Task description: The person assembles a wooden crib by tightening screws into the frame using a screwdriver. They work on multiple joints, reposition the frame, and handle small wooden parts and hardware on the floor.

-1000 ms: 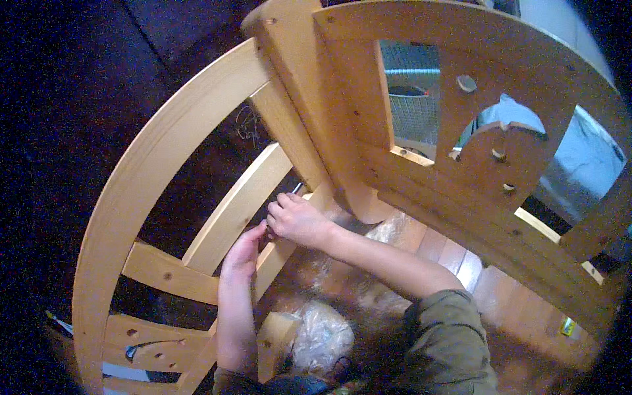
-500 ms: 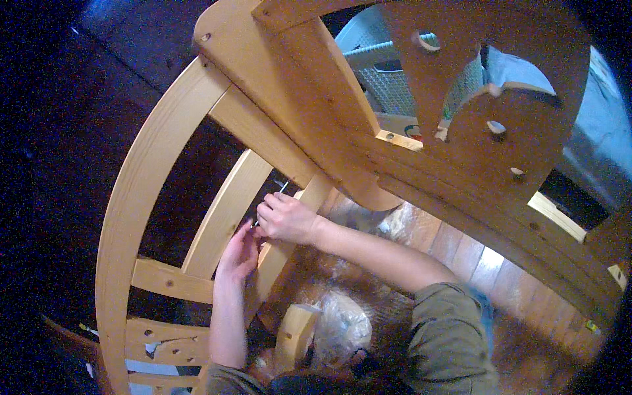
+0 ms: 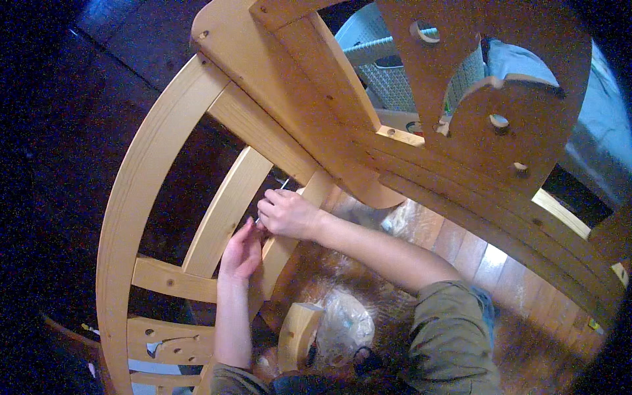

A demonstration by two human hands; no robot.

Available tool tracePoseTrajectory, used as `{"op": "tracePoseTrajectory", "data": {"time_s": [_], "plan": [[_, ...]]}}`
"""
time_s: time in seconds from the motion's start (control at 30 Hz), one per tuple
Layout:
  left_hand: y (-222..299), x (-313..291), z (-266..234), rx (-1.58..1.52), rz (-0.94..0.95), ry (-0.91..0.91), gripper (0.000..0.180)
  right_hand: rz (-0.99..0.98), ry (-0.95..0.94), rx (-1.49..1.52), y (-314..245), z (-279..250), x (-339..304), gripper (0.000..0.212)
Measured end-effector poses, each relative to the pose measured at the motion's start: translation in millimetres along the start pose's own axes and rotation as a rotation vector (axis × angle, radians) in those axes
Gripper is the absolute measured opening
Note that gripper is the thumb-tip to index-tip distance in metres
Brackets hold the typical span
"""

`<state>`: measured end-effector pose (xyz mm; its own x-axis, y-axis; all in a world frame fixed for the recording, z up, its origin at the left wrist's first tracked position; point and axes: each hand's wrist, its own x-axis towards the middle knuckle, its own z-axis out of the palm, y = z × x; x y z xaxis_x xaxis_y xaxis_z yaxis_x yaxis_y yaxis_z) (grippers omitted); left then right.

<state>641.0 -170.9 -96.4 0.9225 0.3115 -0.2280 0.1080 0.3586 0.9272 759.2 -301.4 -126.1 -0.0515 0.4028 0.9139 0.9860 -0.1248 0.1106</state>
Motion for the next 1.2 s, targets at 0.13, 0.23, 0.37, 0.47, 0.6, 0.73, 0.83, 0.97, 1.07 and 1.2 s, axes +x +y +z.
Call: {"op": "tracePoseTrajectory", "data": {"time_s": [0.13, 0.23, 0.37, 0.47, 0.6, 0.73, 0.83, 0.97, 1.07, 1.2], "plan": [[1.7, -0.1, 0.7, 0.000, -0.009, -0.039, 0.014, -0.001, 0.000, 0.012, 1.1, 1.3, -1.3, 0.013], [5.5, -2.9, 3.2, 0.025, -0.026, -0.072, 0.012, 0.002, 0.064, 0.001, 0.6, 5.0, -3.3, 0.015], [4.3, -2.6, 4.5, 0.165, 0.013, -0.104, 0.011, -0.024, 0.105, -0.023, 2.2, 7.0, -6.4, 0.014], [3.1, -7.7, 16.9, 0.360, -0.004, 0.027, 0.010, -0.036, 0.136, -0.015, 3.9, 8.2, -8.2, 0.010], [5.0, -5.6, 15.1, 0.757, 0.036, -0.003, 0.014, -0.056, 0.168, -0.016, 3.8, 6.3, -8.2, 0.010], [11.4, -15.0, 35.2, 0.757, -0.025, 0.100, 0.013, -0.056, 0.020, 0.021, 8.3, 0.4, -9.1, 0.017], [12.2, -16.7, 29.9, 0.597, -0.035, 0.018, 0.021, -0.085, -0.101, 0.087, 11.7, -8.4, -1.7, 0.016], [12.6, -14.7, 17.1, 0.472, -0.042, 0.004, 0.025, -0.030, -0.193, 0.152, 12.8, -10.5, 2.6, 0.015], [7.3, -17.6, 13.1, 0.423, 0.008, 0.076, 0.019, 0.084, -0.314, 0.316, 17.5, -7.4, 8.4, 0.014], [-3.9, -19.4, 9.7, 0.339, 0.034, 0.178, 0.016, 0.238, -0.706, 0.561, 25.9, -6.8, 29.2, 0.026]]}}
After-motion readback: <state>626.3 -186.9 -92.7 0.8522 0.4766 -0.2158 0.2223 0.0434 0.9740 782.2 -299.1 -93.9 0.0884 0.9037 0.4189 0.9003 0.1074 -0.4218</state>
